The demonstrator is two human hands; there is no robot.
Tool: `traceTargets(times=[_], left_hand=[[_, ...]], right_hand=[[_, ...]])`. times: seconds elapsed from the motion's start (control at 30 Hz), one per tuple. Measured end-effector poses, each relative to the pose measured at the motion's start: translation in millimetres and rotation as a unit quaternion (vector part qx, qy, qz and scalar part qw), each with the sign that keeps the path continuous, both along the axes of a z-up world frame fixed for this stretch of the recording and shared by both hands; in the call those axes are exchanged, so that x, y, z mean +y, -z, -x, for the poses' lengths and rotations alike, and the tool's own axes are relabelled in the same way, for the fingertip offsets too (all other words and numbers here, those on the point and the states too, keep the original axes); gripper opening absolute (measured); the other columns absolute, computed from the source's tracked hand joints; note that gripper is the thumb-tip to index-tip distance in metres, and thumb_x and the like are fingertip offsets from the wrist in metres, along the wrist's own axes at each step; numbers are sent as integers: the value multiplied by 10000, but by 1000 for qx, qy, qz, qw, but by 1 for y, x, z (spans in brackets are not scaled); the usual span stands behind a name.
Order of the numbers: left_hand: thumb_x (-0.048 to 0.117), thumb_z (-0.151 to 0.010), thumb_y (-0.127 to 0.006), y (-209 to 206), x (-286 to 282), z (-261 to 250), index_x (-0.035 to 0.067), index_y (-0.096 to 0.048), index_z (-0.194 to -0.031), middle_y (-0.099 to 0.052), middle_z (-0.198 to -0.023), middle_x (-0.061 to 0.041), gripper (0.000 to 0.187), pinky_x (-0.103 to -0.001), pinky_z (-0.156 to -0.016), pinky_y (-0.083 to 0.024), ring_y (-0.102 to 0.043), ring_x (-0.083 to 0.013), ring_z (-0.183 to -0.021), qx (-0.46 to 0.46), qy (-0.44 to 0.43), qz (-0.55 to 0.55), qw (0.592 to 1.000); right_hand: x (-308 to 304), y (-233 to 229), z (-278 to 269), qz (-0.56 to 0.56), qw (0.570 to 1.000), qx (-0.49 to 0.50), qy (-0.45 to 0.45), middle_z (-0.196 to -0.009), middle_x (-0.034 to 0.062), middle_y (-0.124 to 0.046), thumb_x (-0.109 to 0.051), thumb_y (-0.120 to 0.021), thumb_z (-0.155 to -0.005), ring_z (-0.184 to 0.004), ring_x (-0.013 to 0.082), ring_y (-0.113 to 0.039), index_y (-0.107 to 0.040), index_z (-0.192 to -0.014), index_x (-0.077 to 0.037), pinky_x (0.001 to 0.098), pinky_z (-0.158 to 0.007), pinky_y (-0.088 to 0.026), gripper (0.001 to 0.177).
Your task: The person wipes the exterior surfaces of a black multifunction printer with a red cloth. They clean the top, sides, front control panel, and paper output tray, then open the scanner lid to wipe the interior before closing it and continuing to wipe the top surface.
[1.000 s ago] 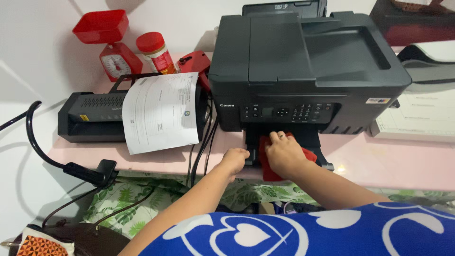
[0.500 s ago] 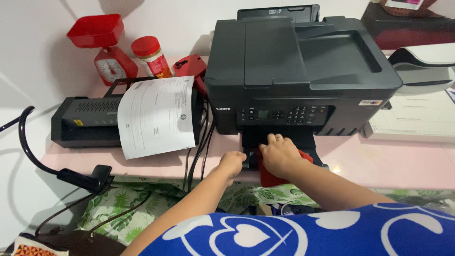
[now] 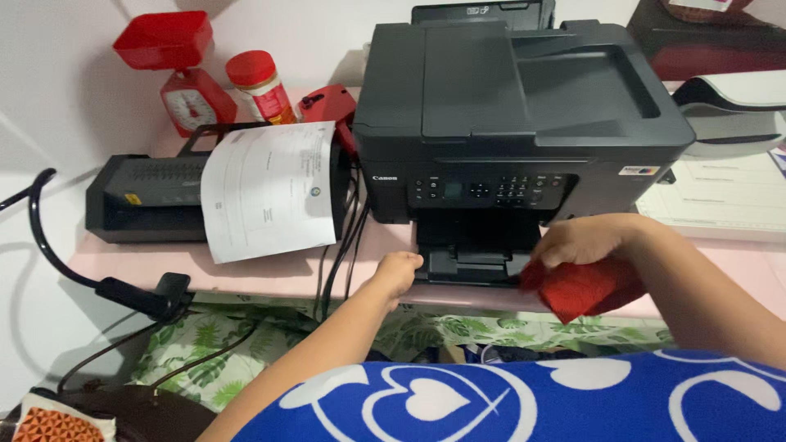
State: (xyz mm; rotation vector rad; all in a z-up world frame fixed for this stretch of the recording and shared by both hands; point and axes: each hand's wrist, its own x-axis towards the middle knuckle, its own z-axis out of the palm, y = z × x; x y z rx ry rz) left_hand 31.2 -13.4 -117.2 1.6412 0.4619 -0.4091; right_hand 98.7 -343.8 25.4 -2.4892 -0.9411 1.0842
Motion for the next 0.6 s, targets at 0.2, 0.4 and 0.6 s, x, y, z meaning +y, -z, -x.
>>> traceTargets(times=[0.2,0.4,0.6], left_hand=[[324,-969,-612,2,4,0,74,-643,-1353,-596,-1439,-197,459,-613,-1133,-364,-503,-357,-1387,6,6,-7,1000],[320,-961,-616,-2,-1,4,82,-682,-1285,-683,-1290,-149,407,-515,-1069,-441,-591,-302,-1248,0,-4,-38,999],[303,-946,-633,-7,-3,11,65,-735,-1170,-742,-1070,-99,342,-444,-938,-508,-653,-230,-1043,-28,-22,-58,998]], right_hand=[[40,-21,54,109,936,-278,186,-1293,144,-647,-425,-597,-921,-1236,318,-613,-699,-1320,-225,415,-1029,-520,458],[82,-6,101,200,914,-330,122,-1379,145,-471,-591,-492,-968,-1338,344,-432,-520,-1442,-186,529,-1024,-410,624],[71,-3,101,190,910,-352,106,-1291,127,-529,-458,-531,-967,-1290,297,-523,-637,-1279,-217,446,-1047,-439,408]])
